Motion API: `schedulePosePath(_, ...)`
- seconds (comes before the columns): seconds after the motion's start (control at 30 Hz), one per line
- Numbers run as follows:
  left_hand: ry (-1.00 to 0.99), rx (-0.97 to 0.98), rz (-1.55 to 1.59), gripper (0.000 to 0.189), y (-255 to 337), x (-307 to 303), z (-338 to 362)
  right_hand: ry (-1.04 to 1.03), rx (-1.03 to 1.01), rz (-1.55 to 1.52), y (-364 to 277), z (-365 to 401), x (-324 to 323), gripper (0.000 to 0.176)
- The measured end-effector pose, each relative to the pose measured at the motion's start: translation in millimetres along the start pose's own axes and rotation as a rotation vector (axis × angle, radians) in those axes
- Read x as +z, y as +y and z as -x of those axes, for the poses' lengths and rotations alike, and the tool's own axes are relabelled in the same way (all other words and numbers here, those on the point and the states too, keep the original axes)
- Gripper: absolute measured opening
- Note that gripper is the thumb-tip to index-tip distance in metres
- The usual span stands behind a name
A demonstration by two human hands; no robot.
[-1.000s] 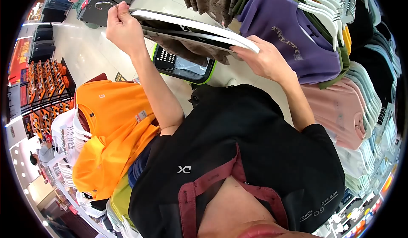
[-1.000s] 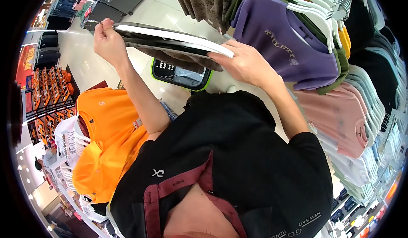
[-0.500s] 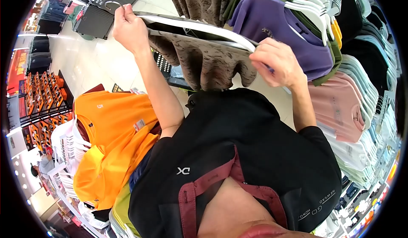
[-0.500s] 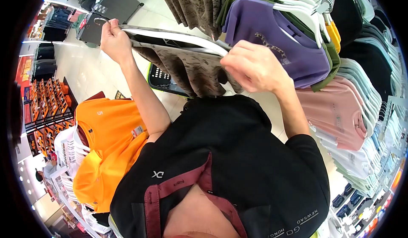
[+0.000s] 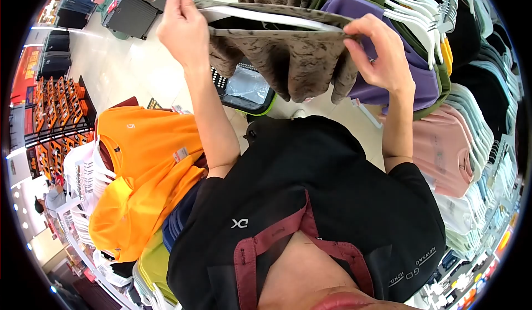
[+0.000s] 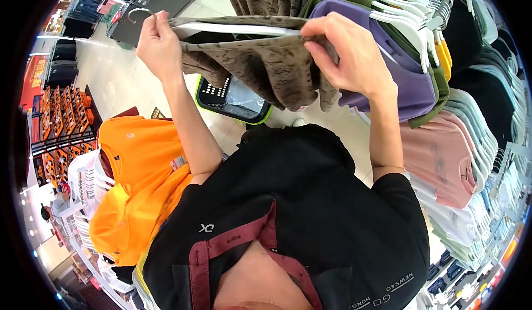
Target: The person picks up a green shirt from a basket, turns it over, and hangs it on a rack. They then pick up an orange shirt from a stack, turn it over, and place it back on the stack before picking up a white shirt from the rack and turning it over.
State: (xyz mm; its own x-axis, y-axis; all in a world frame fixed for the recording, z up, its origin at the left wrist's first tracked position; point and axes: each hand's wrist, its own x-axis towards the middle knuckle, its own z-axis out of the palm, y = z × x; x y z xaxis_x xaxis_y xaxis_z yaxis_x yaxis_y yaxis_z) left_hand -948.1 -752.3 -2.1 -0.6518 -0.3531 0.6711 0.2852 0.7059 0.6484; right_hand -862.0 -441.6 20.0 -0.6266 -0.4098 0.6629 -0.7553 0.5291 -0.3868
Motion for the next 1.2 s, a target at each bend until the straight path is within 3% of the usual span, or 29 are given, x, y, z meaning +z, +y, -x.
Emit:
schedulePosePath(0.27,-0.175,0.057,0.386,0.023,37.9,7.8,18.3,0.056,-0.001,-0.026,20.3,-15.7,34.3,0.02)
schedulePosePath(0.33,-0.189,0.07,0.409,0.022,44.3,8.8,17.5,0.078,-0.039,-0.01,29.0,-15.5,44.4,0.029)
schedulePosePath(0.43,-0.214,0.024,0.434,0.021,53.4,4.8,13.9,0.225,0.068,-0.077,31.0,-13.0,53.1,0.039)
schedulePosePath(0.53,-0.254,-0.025,0.469,0.021,51.3,3.5,12.2,0.185,0.248,0.1,46.6,-0.6,50.2,0.04)
schedulePosePath(0.6,-0.329,-0.028,0.487,0.022,47.0,6.0,12.6,-0.144,0.469,-0.031,55.6,5.7,43.8,0.034)
schedulePosePath(0.63,-0.327,-0.026,0.491,0.022,44.3,7.6,12.0,-0.105,0.464,-0.073,52.6,5.6,42.3,0.026)
schedulePosePath(0.73,-0.393,0.037,0.547,0.022,36.2,5.0,7.6,0.035,0.541,-0.167,62.5,11.7,35.9,0.023)
schedulePosePath(0.83,-0.327,0.404,0.248,0.032,21.9,0.4,-2.3,0.148,0.538,-0.256,63.6,10.3,18.9,0.024)
schedulePosePath(0.93,-0.437,0.489,0.143,0.035,5.0,-0.5,-2.8,0.208,0.497,-0.262,67.7,12.8,2.8,0.029)
schedulePosePath(1.03,-0.504,0.363,0.202,0.031,-3.9,-0.6,5.1,0.239,0.48,-0.238,70.5,14.1,-5.4,0.03)
schedulePosePath(1.2,-0.554,0.172,0.343,0.026,-12.5,17.2,17.9,0.061,0.56,-0.117,73.0,14.9,-14.6,0.033)
